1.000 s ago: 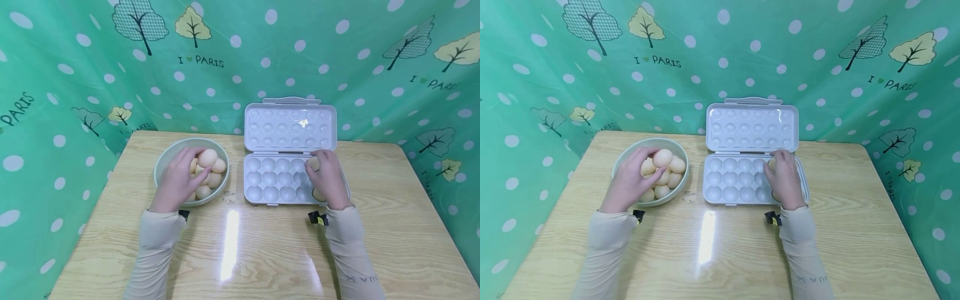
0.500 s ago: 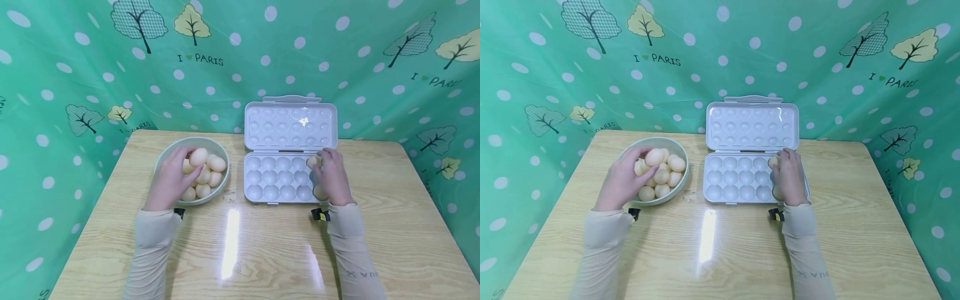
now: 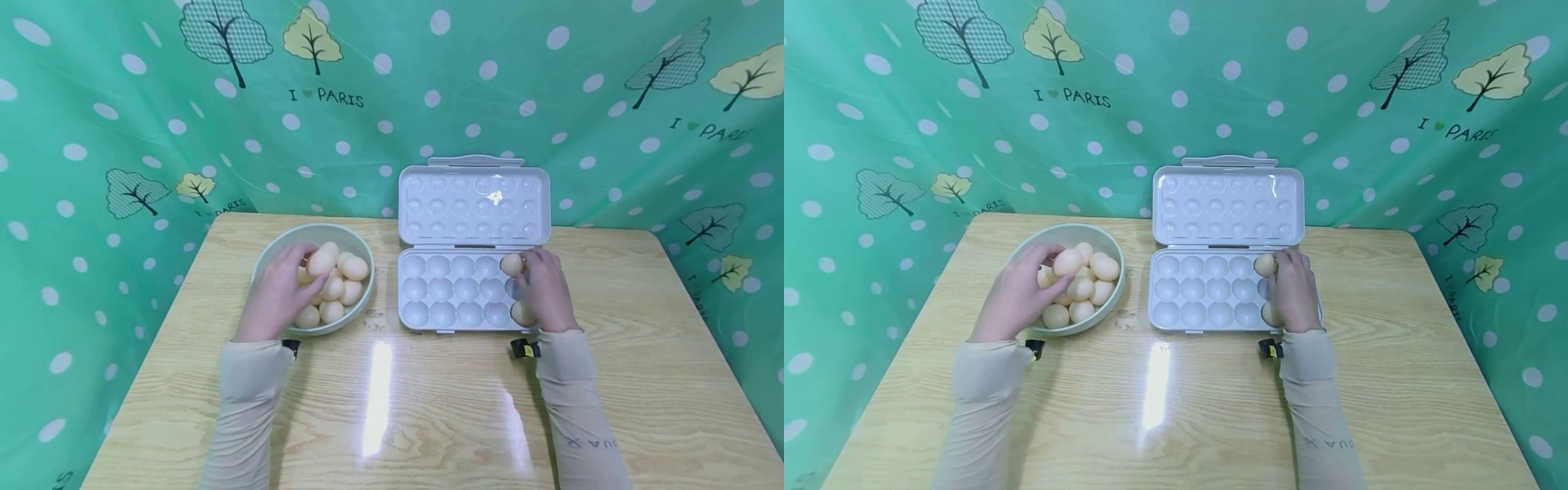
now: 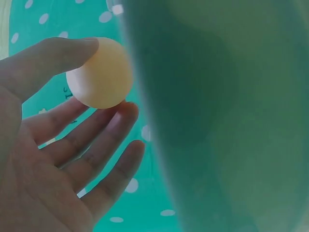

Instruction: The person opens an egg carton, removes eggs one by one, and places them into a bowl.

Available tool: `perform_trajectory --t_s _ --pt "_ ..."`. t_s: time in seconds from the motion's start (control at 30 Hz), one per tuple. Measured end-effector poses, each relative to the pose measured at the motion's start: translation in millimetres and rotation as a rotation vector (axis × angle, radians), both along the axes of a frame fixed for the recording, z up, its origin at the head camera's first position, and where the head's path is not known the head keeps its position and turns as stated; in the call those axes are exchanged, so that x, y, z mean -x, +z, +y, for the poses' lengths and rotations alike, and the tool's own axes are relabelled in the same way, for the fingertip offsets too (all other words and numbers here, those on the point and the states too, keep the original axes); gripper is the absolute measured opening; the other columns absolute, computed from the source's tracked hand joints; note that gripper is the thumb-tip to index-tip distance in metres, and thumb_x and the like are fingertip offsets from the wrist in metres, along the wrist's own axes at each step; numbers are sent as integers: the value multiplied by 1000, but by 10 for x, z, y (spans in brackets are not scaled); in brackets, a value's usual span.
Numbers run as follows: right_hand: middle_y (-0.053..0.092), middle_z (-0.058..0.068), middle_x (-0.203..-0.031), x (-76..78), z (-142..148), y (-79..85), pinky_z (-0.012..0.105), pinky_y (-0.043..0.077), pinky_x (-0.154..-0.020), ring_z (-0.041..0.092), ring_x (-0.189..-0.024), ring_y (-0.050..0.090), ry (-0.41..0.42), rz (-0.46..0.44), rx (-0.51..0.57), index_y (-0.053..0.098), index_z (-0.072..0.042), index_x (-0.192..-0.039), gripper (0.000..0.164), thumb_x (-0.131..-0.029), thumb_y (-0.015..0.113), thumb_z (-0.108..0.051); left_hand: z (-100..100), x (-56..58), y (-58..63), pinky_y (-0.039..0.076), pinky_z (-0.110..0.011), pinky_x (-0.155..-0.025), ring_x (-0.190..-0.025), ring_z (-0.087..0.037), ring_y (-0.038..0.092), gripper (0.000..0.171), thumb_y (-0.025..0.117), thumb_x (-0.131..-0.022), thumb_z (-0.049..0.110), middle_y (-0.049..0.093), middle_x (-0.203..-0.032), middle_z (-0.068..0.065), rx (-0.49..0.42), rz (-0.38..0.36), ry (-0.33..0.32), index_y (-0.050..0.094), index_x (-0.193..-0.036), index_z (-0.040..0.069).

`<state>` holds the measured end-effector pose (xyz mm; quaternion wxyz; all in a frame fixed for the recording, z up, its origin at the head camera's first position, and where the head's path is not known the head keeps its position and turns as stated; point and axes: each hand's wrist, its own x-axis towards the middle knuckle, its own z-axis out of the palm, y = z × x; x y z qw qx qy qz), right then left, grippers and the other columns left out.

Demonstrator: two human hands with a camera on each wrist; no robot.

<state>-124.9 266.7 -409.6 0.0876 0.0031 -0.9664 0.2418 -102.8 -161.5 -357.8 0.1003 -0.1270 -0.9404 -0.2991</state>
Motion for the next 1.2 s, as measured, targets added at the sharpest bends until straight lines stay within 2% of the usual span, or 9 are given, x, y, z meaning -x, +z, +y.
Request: perform_trajectory --t_s 0.33,0.47,0.63,0.87,0.97,1.2 --pt "54 32 -126 14 12 -67 61 34 -108 48 -125 41 6 -7 3 58 12 -121 33 -93 64 -4 -69 8 -56 50 -51 -92 -105 -32 61 36 69 -92 19 65 -112 -15 46 -65 17 58 -123 4" --pt "58 31 -124 31 16 -91 62 34 -106 47 -125 41 0 7 -8 58 11 -120 32 -94 65 -6 -85 13 -75 50 -50 -91 -104 -31 61 38 68 -93 21 65 -113 -14 59 -117 22 57 -125 5" --pt "59 30 -122 47 -1 -110 62 34 -107 46 -125 41 -20 8 -14 58 11 -122 34 -94 66 -7 -101 19 -82 51 -49 -87 -100 -30 61 40 68 -93 20 64 -114 -15 77 -148 24 56 -128 4" --pt "63 32 -113 50 -40 -126 58 35 -107 47 -118 46 3 100 2 61 12 -114 30 -90 70 -3 -117 33 -78 50 -45 -81 -90 -27 59 40 66 -93 20 64 -116 -13 96 -181 37 55 -129 6" --pt "62 31 -114 56 -47 -125 56 36 -107 45 -117 48 3 96 6 61 12 -116 31 -91 70 -4 -124 40 -80 50 -44 -78 -88 -26 59 41 66 -93 19 64 -113 -12 107 -184 42 55 -129 6" --pt "65 28 -106 80 -53 -138 55 44 -97 42 -102 57 20 134 6 64 10 -111 27 -89 71 -2 -130 46 -86 51 -43 -77 -89 -27 59 40 64 -92 18 62 -104 -11 115 -207 51 55 -129 6"
